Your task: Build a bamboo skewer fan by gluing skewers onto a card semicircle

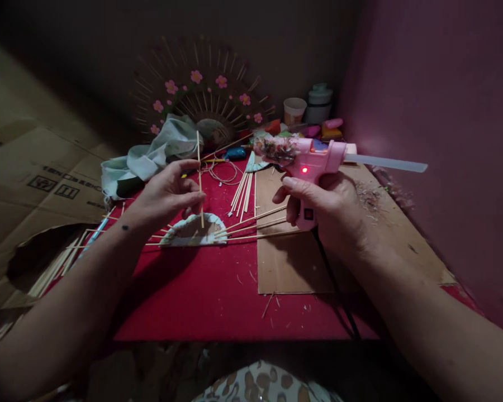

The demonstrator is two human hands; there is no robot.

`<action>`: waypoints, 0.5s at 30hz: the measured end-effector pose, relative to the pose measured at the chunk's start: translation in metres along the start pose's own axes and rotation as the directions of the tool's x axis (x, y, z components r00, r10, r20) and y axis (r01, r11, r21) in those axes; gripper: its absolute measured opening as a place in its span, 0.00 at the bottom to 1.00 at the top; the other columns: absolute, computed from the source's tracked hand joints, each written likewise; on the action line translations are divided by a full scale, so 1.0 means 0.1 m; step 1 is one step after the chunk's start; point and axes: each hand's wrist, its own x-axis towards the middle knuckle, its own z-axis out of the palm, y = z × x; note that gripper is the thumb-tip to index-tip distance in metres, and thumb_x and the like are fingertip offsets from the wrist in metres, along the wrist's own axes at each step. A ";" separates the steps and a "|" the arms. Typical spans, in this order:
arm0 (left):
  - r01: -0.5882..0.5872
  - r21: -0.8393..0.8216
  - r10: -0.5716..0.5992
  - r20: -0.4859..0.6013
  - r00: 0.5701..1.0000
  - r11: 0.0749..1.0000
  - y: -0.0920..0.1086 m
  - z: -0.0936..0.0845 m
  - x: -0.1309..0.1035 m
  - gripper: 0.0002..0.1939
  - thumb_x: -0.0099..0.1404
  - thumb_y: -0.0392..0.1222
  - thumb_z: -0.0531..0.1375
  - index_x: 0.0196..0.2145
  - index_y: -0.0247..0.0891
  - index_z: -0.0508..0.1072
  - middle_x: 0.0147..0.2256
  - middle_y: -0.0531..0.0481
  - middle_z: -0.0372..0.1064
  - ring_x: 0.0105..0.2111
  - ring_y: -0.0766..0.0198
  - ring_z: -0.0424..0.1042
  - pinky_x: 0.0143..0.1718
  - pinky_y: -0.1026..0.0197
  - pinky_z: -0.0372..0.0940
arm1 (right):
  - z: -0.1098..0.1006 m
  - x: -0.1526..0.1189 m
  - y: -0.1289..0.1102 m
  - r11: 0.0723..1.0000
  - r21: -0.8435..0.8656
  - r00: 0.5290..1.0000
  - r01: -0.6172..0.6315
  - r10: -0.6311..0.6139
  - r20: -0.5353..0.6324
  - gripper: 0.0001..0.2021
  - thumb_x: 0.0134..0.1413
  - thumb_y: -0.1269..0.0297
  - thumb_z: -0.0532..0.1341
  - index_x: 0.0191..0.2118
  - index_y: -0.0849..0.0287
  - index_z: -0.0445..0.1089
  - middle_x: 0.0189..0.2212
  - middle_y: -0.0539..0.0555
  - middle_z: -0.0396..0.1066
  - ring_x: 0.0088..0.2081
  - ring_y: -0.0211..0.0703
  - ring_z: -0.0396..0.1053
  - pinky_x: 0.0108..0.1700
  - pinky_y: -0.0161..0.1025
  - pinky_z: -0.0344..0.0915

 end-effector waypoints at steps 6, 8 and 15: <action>-0.117 0.037 0.120 -0.091 0.989 0.992 -0.04 0.08 -0.05 0.34 0.55 0.32 0.60 0.57 0.34 0.52 0.20 0.61 0.62 0.18 0.71 0.65 0.21 0.68 0.61 | -0.21 -0.28 -0.06 0.976 0.049 0.960 -0.214 0.219 -0.175 0.09 0.42 0.60 0.69 0.29 0.59 0.73 0.26 0.55 0.72 0.20 0.37 0.66 0.17 0.33 0.63; -0.157 0.068 0.164 -0.114 0.980 0.985 -0.07 0.07 -0.05 0.34 0.55 0.33 0.60 0.57 0.36 0.52 0.21 0.61 0.62 0.19 0.71 0.65 0.22 0.67 0.61 | -0.39 -0.44 -0.04 0.935 0.218 0.891 -0.279 0.337 -0.304 0.10 0.41 0.60 0.68 0.32 0.57 0.73 0.26 0.54 0.69 0.20 0.38 0.65 0.14 0.33 0.61; -0.188 0.054 0.193 -0.105 0.976 0.981 -0.15 0.10 0.00 0.31 0.53 0.35 0.61 0.53 0.39 0.57 0.21 0.60 0.60 0.20 0.70 0.64 0.22 0.66 0.59 | -0.76 -0.58 -0.01 0.887 0.369 0.788 -0.278 0.431 -0.441 0.06 0.48 0.66 0.60 0.33 0.55 0.74 0.29 0.56 0.67 0.26 0.41 0.68 0.25 0.36 0.71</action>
